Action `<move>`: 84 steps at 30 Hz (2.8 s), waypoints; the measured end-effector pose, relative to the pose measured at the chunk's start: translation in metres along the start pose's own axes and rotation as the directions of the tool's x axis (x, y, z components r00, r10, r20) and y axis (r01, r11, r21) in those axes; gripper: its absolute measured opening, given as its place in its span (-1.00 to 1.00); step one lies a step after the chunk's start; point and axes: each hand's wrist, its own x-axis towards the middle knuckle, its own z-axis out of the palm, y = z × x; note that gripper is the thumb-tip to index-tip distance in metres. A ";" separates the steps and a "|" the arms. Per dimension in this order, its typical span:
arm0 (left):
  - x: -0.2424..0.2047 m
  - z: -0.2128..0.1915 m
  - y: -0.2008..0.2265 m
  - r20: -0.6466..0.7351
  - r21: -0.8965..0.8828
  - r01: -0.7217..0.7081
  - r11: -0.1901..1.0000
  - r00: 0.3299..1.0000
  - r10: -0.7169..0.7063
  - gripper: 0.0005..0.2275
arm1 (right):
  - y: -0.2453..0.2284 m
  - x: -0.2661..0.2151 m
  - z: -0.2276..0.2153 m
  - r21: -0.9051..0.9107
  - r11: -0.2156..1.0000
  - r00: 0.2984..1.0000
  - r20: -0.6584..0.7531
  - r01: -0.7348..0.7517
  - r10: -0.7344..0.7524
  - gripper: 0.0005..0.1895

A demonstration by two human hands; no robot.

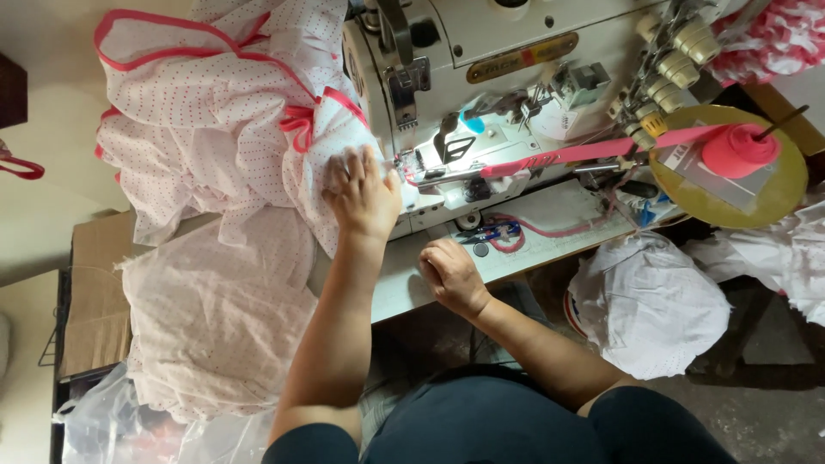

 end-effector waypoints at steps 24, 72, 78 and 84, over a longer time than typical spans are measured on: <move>-0.243 -0.001 -0.223 -0.115 -0.334 -0.012 0.942 0.993 -0.028 -0.88 | -0.056 0.022 0.098 0.207 0.971 0.972 0.176 0.118 -0.155 -0.89; -0.217 -0.132 -0.060 -0.557 -0.262 -0.328 0.908 0.819 0.135 -0.42 | -0.186 0.146 -0.069 0.544 0.833 0.992 0.016 0.099 -0.128 -0.77; -0.203 -0.180 -0.142 -0.103 -0.839 -0.138 0.526 0.990 0.095 -0.82 | -0.165 0.152 -0.068 0.672 0.739 0.996 0.024 0.046 -0.084 -0.72; -0.196 -0.311 -0.159 -0.155 -0.827 -0.361 0.431 0.884 0.441 -0.85 | -0.167 0.122 -0.096 0.819 0.571 0.852 0.266 0.047 -0.452 -0.81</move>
